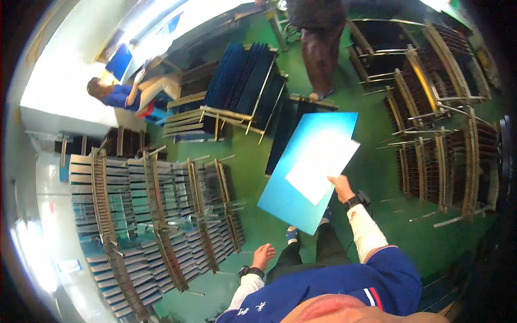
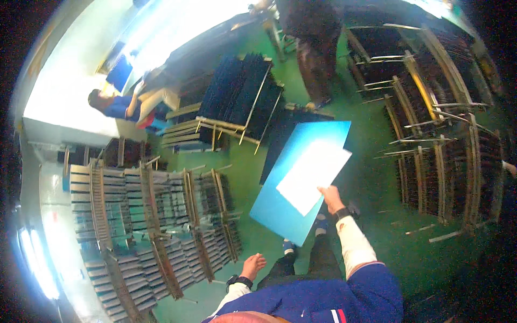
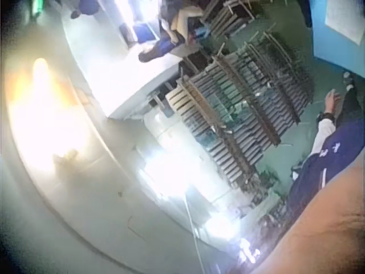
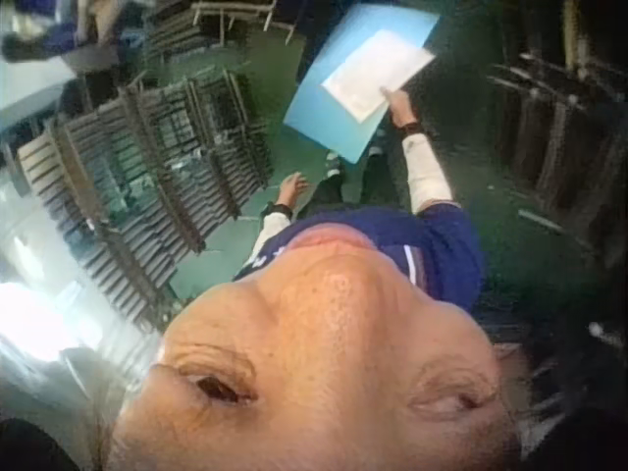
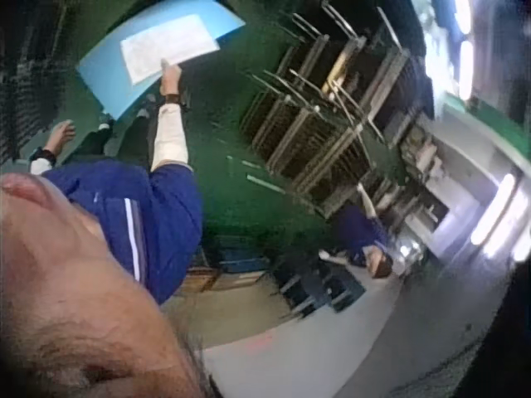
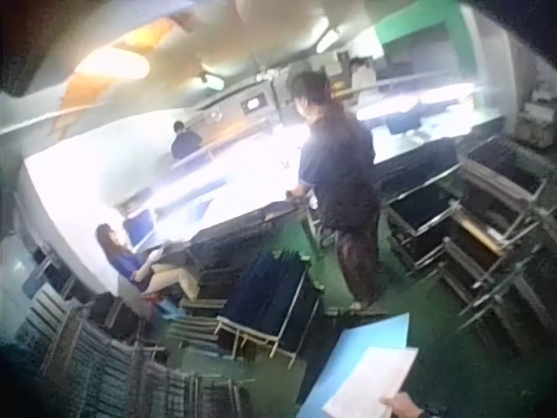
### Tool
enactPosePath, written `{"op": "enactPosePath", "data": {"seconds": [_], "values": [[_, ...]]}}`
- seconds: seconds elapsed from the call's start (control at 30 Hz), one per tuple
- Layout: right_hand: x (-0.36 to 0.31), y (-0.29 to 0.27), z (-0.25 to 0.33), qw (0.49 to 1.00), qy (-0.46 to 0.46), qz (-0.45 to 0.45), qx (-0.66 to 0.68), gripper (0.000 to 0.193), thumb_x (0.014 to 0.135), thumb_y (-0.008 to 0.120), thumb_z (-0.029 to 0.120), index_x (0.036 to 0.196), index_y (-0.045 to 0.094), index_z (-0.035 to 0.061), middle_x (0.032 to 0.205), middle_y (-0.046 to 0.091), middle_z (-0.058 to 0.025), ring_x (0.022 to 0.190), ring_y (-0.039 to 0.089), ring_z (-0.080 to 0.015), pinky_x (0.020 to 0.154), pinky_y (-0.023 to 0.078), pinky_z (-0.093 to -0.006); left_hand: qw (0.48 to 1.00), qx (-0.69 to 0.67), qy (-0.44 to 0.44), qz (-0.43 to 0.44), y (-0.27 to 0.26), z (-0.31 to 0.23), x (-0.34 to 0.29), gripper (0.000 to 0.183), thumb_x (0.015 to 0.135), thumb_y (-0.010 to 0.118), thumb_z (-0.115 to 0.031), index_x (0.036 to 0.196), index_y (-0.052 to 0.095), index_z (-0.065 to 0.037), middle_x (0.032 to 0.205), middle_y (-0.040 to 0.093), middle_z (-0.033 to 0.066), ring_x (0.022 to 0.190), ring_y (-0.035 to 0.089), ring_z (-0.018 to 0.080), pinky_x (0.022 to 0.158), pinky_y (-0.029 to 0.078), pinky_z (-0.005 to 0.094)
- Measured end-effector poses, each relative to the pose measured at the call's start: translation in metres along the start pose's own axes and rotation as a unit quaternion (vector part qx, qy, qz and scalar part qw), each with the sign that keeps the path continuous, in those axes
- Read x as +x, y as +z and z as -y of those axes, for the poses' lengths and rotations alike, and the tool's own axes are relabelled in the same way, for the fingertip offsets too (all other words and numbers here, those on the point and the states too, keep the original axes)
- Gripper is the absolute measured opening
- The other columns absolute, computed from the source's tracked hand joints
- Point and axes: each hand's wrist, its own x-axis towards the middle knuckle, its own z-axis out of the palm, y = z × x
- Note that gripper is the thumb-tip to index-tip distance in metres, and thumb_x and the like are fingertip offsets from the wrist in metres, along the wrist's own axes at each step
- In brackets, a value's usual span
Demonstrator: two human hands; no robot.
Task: Inspecting, handling, and loading blue panels into a processing machine within a factory setting.
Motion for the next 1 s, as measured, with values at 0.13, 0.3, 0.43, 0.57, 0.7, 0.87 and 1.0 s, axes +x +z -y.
{"op": "enactPosePath", "data": {"seconds": [0.13, 0.3, 0.43, 0.57, 0.7, 0.87, 1.0], "values": [[-0.102, -0.004, 0.056, 0.995, -0.062, -0.072, 0.015, 0.025, 0.079, 0.062, 0.014, 0.092, 0.062, -0.0068, 0.086, 0.062, -0.004, 0.076, 0.054, -0.0117, 0.07, 0.043, -0.0285, 0.995, 0.013, -0.011, 0.095, -0.004, -0.023, 0.029, 0.053, 0.089, 0.051, -0.041, 0.118, 0.047, 0.003, 0.108, 0.057, 0.0184, 0.094, 0.059, 0.0274, 0.079, 0.049, 0.0377], [-0.199, 0.014, 0.075, 0.987, -0.119, -0.109, -0.025, 0.02, 0.082, 0.06, 0.013, 0.09, 0.063, -0.0053, 0.084, 0.063, -0.0028, 0.075, 0.055, -0.0095, 0.069, 0.045, -0.0263, 0.972, -0.02, -0.076, 0.22, 0.03, -0.077, 0.023, 0.069, 0.085, 0.049, -0.055, 0.125, 0.04, 0.001, 0.122, 0.048, 0.0196, 0.114, 0.046, 0.0321, 0.096, 0.038, 0.0439], [-0.275, 0.054, 0.095, 0.959, -0.158, -0.208, 0.113, 0.021, 0.083, 0.061, 0.017, 0.084, 0.064, -0.0034, 0.075, 0.062, 0.0012, 0.069, 0.054, -0.0077, 0.061, 0.043, -0.0243, 0.93, -0.041, -0.12, 0.344, 0.063, -0.116, 0.005, 0.069, 0.084, 0.049, -0.057, 0.127, 0.04, -0.004, 0.127, 0.046, 0.0144, 0.119, 0.041, 0.0312, 0.101, 0.03, 0.0455], [-0.351, 0.075, 0.102, 0.931, -0.279, -0.212, 0.105, 0.023, 0.085, 0.059, 0.01, 0.102, 0.062, -0.0046, 0.097, 0.065, -0.0042, 0.084, 0.057, -0.0096, 0.074, 0.046, -0.0251, 0.883, -0.105, -0.121, 0.441, 0.091, -0.141, -0.028, 0.063, 0.082, 0.054, -0.053, 0.125, 0.043, -0.009, 0.13, 0.046, 0.0061, 0.117, 0.043, 0.0265, 0.102, 0.029, 0.0471], [-0.415, 0.088, 0.097, 0.907, -0.31, -0.278, 0.069, 0.025, 0.084, 0.06, 0.012, 0.102, 0.061, -0.0045, 0.098, 0.066, -0.007, 0.086, 0.057, -0.0108, 0.077, 0.046, -0.0262, 0.87, -0.068, -0.081, 0.482, 0.122, -0.15, -0.042, 0.061, 0.081, 0.061, -0.046, 0.126, 0.045, -0.007, 0.131, 0.045, 0.008, 0.119, 0.042, 0.0282, 0.103, 0.028, 0.0491], [-0.495, 0.121, 0.1, 0.825, -0.404, -0.393, 0.042, 0.025, 0.082, 0.061, 0.011, 0.103, 0.06, -0.0033, 0.103, 0.063, -0.0107, 0.096, 0.057, -0.0167, 0.085, 0.044, -0.0306, 0.814, 0.0, -0.058, 0.578, 0.161, -0.154, -0.08, 0.06, 0.084, 0.058, -0.044, 0.128, 0.042, -0.007, 0.132, 0.044, 0.0099, 0.121, 0.039, 0.03, 0.103, 0.027, 0.0491], [-0.566, 0.111, 0.092, 0.813, -0.385, -0.434, 0.047, 0.025, 0.081, 0.061, 0.008, 0.103, 0.059, -0.0028, 0.103, 0.063, -0.0103, 0.096, 0.056, -0.0168, 0.084, 0.044, -0.0316, 0.789, 0.044, -0.046, 0.611, 0.211, -0.126, -0.139, 0.059, 0.084, 0.057, -0.045, 0.126, 0.045, -0.007, 0.13, 0.047, 0.0082, 0.119, 0.041, 0.029, 0.102, 0.029, 0.0478]]}}
